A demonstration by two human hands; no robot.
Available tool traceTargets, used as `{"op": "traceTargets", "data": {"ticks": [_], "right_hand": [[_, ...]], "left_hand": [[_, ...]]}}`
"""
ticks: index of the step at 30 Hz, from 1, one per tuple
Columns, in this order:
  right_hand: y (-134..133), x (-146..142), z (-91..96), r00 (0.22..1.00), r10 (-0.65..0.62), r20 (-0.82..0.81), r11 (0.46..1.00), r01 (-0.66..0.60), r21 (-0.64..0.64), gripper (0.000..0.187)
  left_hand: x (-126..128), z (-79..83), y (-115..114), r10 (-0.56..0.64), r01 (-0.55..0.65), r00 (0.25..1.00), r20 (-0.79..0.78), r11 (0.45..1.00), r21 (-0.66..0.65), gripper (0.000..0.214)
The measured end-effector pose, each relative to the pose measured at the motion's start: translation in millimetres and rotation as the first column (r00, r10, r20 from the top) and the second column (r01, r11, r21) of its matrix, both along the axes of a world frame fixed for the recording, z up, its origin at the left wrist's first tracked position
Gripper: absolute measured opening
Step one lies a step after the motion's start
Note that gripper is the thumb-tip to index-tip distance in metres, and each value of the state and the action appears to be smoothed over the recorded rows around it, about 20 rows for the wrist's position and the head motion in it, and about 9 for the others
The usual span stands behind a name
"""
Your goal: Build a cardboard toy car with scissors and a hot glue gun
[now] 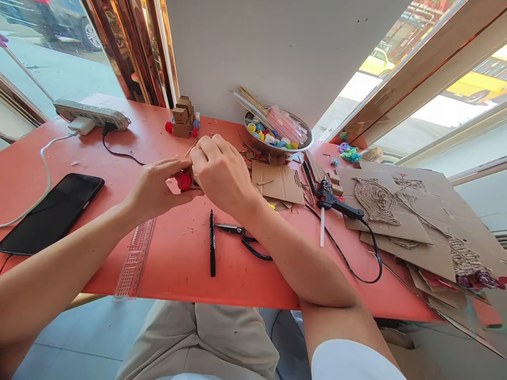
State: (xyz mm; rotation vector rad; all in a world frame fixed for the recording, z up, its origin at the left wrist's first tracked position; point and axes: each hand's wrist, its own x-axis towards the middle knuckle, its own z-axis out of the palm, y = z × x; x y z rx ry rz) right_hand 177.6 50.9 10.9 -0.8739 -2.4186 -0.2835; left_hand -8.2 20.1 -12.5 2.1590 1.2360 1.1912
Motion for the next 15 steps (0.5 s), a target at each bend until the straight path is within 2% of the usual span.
{"op": "traceTargets", "data": {"ticks": [6,10,13,15], "right_hand": [[0.7,-1.1,1.8,1.000,-0.013,0.011,1.000,0.013,-0.021,0.029],[-1.4,5.4,12.2,0.999,0.039,-0.030,0.996,-0.041,-0.085,0.028],[0.0,17.9,19.6,0.983,0.047,-0.176,0.983,-0.077,-0.169,0.048],[3.8,26.4,19.9,0.957,0.009,-0.289,0.958,-0.091,-0.273,0.061]], "left_hand": [[0.1,1.9,-1.2,0.009,-0.009,1.000,0.007,1.000,-0.029,0.019],[-0.9,-2.3,1.4,-0.002,0.006,0.998,0.070,0.999,-0.051,0.026],[-2.8,-7.0,5.8,-0.020,0.035,0.987,0.159,0.995,-0.092,0.027],[-4.3,-8.8,9.1,-0.019,0.048,0.975,0.223,0.991,-0.124,0.028]]}}
